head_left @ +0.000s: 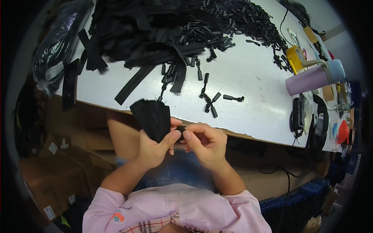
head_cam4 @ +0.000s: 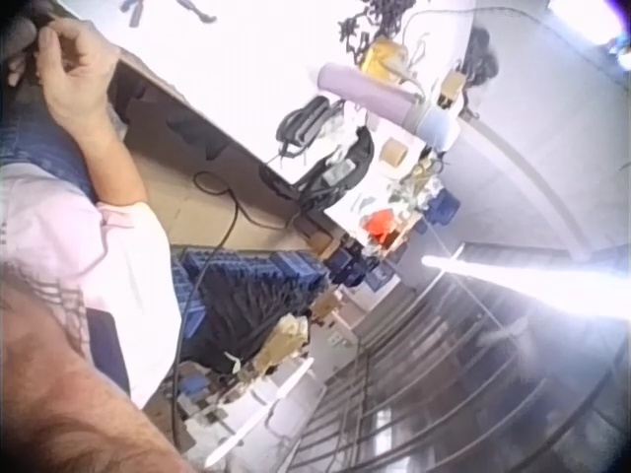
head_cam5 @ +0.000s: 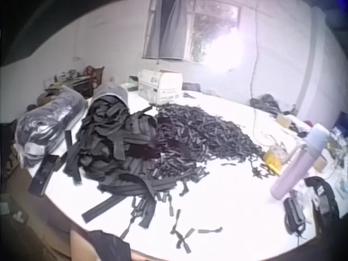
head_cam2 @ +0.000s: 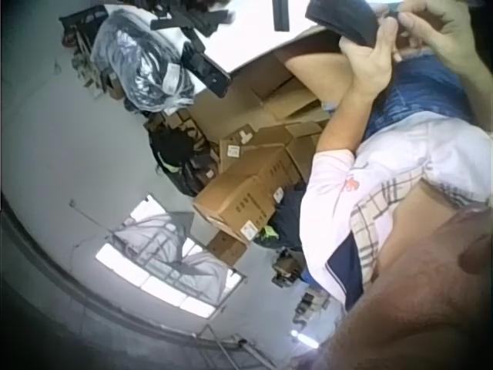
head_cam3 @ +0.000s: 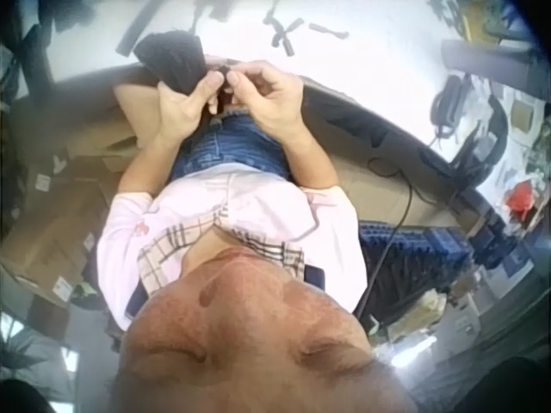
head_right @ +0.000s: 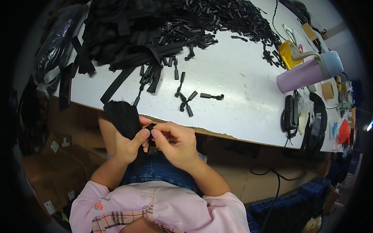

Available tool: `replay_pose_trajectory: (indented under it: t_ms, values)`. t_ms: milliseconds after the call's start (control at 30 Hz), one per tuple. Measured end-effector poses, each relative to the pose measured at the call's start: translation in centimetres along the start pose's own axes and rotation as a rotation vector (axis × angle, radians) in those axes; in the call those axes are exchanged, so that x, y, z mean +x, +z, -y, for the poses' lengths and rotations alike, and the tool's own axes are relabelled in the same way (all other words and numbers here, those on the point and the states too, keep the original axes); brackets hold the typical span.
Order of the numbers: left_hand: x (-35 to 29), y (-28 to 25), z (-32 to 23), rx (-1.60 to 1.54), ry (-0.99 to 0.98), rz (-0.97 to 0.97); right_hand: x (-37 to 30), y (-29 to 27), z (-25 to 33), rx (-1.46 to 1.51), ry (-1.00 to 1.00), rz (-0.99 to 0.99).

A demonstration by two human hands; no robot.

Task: Assembling plastic buckles onto black fabric straps at a workbench.

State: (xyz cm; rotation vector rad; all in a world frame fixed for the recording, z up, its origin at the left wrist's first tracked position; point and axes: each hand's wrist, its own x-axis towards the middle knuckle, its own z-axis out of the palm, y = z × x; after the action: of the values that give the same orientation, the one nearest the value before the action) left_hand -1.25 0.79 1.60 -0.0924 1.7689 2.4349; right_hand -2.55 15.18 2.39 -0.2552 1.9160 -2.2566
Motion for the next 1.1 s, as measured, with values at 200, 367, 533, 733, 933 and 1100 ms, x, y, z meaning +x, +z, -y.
replay_pose_trajectory:
  t_ms: [200,367,533,733,933,1100]
  values:
    - [-0.7,0.7,0.6,0.146,0.179,-0.087,-0.3,0.4,-0.6,-0.039,-0.073,-0.031]
    - [-0.2,-0.2,0.5,0.447,0.452,-0.017,-0.4,0.2,-0.6,0.142,0.063,0.011]
    - [0.2,-0.4,0.8,0.745,0.919,0.152,0.1,-0.3,-1.2,0.537,0.358,0.099]
    - [0.2,0.3,-0.1,-0.137,-0.059,0.014,4.1,-2.0,0.9,-1.156,-0.571,-0.354]
    - [0.6,-0.3,-0.6,-0.092,-0.176,0.055,5.9,-4.2,0.6,-1.331,-0.512,-0.232]
    - [0.6,-0.4,0.1,0.050,-0.074,-0.010,2.9,-2.9,1.9,-0.197,-0.124,0.127]
